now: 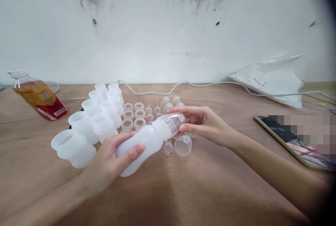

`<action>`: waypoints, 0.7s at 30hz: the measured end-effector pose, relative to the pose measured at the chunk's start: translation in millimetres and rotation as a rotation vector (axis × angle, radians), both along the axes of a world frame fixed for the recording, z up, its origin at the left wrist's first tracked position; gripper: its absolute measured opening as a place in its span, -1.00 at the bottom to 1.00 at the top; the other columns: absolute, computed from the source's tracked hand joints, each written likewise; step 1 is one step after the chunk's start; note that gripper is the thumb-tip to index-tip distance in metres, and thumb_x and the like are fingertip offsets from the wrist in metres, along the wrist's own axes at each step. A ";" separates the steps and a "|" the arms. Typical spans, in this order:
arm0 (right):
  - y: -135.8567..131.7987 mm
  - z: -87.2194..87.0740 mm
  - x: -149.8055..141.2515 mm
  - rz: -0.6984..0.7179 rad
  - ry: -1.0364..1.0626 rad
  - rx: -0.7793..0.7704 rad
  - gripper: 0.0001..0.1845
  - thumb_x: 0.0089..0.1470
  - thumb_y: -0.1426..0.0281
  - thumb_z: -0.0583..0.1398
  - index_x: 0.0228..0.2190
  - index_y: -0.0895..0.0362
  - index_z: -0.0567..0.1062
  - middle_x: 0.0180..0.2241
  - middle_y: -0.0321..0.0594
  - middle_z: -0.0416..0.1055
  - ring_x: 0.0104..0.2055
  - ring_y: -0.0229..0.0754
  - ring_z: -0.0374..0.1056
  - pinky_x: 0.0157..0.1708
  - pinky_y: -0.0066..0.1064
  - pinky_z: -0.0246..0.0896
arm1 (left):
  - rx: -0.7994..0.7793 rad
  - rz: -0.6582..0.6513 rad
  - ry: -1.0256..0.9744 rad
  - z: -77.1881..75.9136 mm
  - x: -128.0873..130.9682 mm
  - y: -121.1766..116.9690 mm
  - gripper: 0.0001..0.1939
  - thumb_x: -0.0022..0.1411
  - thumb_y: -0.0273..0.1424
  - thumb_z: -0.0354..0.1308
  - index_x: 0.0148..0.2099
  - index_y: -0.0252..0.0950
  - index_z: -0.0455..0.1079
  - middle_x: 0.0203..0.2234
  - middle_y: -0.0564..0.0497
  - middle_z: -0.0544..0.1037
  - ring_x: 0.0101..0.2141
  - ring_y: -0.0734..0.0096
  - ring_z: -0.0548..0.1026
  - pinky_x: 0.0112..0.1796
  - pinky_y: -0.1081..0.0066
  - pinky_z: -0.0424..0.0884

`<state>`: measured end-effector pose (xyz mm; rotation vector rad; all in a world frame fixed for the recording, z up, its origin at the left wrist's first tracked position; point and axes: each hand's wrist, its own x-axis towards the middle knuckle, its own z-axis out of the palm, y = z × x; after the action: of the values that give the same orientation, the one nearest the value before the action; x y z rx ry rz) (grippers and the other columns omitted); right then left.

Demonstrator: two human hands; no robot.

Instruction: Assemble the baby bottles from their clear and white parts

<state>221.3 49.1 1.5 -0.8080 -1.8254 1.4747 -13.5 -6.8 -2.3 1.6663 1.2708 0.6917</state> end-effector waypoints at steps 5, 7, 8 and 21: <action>1.7 -0.4 1.9 0.025 -0.014 0.029 -0.60 -0.04 0.49 0.20 -0.10 0.05 0.39 -0.29 -0.30 0.47 -0.32 -0.30 0.42 -0.34 -0.52 0.37 | -0.067 0.023 -0.034 3.1 0.9 -0.6 -0.67 0.08 -0.10 0.02 -0.38 -0.27 0.37 -0.58 0.09 0.33 -0.42 0.37 0.33 -0.53 0.55 0.16; 2.1 -0.6 2.9 0.041 -0.021 0.034 -0.60 -0.04 0.49 0.19 -0.10 0.03 0.39 -0.28 -0.33 0.47 -0.31 -0.31 0.42 -0.33 -0.54 0.36 | -0.116 0.002 -0.053 2.8 0.0 0.8 -0.71 0.08 -0.14 0.03 -0.35 -0.27 0.37 -0.57 0.10 0.33 -0.46 0.42 0.31 -0.54 0.55 0.16; 2.1 -0.7 3.3 0.051 -0.035 0.037 -0.60 -0.04 0.49 0.20 -0.10 0.02 0.39 -0.28 -0.34 0.46 -0.31 -0.32 0.41 -0.32 -0.55 0.35 | -0.152 -0.013 -0.061 2.1 -0.5 1.9 -0.72 0.08 -0.16 0.05 -0.34 -0.27 0.36 -0.56 0.10 0.33 -0.49 0.45 0.29 -0.55 0.56 0.15; -5.2 1.2 1.3 0.050 -0.101 0.084 -0.61 -0.09 0.47 0.23 -0.14 0.03 0.41 -0.26 -0.31 0.45 -0.30 -0.29 0.40 -0.34 -0.56 0.34 | -0.208 0.009 -0.209 -9.8 4.1 -1.5 -0.64 0.05 -0.10 0.06 -0.38 -0.33 0.39 -0.59 0.07 0.31 -0.56 0.54 0.21 -0.60 0.58 0.09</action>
<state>222.6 43.9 2.6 -0.8141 -1.9824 1.4003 -9.4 -8.4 -12.1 1.3827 1.1592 0.6947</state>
